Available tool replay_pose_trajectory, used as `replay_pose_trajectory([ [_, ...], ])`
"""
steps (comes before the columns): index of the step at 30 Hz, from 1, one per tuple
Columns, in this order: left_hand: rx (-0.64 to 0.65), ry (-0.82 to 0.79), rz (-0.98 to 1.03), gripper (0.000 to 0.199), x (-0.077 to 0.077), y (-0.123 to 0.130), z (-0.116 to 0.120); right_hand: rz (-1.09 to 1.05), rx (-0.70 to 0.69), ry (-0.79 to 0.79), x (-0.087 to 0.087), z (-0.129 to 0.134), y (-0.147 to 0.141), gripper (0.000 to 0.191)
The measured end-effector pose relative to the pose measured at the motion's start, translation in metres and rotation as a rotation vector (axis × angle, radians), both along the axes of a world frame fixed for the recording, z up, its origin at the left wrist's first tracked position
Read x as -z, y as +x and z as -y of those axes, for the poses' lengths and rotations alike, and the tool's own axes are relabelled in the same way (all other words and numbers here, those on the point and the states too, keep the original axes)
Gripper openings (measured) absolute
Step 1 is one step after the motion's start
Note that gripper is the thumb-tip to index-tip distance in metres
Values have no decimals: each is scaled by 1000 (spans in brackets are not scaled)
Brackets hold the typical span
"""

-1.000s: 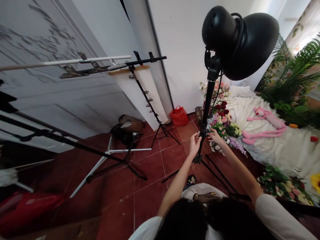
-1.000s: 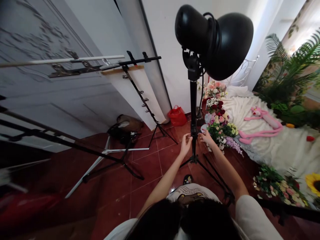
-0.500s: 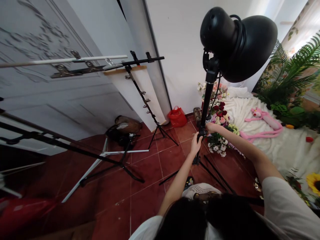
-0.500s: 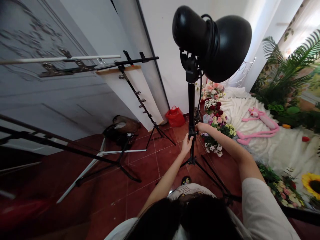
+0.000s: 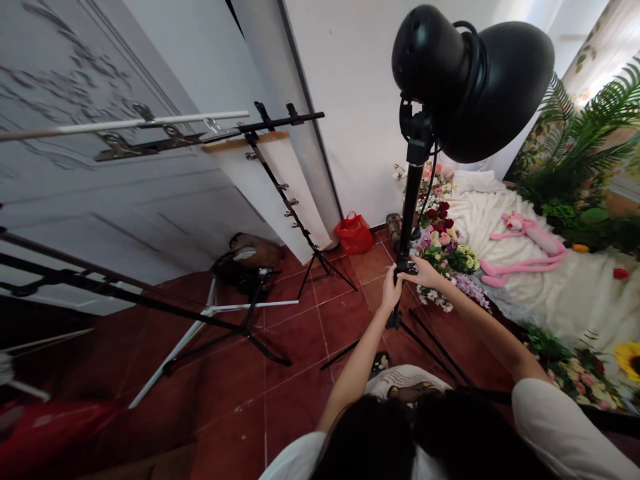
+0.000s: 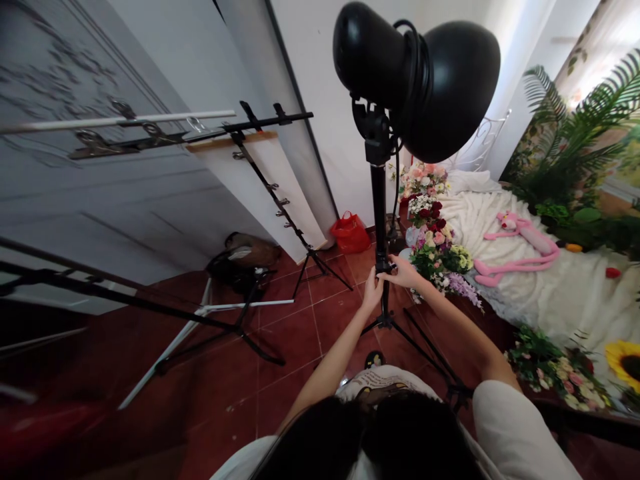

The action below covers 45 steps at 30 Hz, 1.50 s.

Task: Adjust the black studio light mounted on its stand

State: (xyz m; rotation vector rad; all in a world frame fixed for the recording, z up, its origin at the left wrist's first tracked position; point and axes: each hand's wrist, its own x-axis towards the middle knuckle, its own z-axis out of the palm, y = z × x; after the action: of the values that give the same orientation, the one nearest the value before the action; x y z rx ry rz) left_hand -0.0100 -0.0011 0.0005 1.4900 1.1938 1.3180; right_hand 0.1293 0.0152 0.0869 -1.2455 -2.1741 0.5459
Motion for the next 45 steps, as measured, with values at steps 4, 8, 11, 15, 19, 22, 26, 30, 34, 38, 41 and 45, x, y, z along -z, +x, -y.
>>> replay_pose_trajectory([
  [4,24,34,1,43,2,-1,0,-79,220,38,21,12,-32,34],
  [8,37,72,8,42,-2,-3,2,-170,299,77,-6,11,-41,29],
  [11,22,78,1,41,-6,-2,1,-258,316,178,-55,4,-39,30],
  [15,24,41,22,42,-10,6,-4,-270,292,248,-107,-1,-39,33],
  [19,8,4,44,46,-10,14,-9,-262,270,243,-116,-1,-40,35],
  [22,-31,-16,45,48,-7,16,-9,-328,223,148,-108,-1,-32,40],
  [26,-53,-13,47,48,-4,18,-8,-463,9,-60,-75,-3,-3,47],
  [30,-66,-9,46,47,-5,20,-8,-496,84,-242,-16,-1,20,42],
  [34,-69,8,45,44,-5,19,-7,-403,149,-313,31,-1,22,33],
  [38,-65,43,7,43,-4,18,-6,-395,248,-288,47,-7,14,31],
  [41,-54,53,4,42,-4,17,-6,-438,387,-320,45,-16,5,31],
  [45,-46,30,29,44,-5,17,-6,-506,623,-458,36,-27,-9,29],
])
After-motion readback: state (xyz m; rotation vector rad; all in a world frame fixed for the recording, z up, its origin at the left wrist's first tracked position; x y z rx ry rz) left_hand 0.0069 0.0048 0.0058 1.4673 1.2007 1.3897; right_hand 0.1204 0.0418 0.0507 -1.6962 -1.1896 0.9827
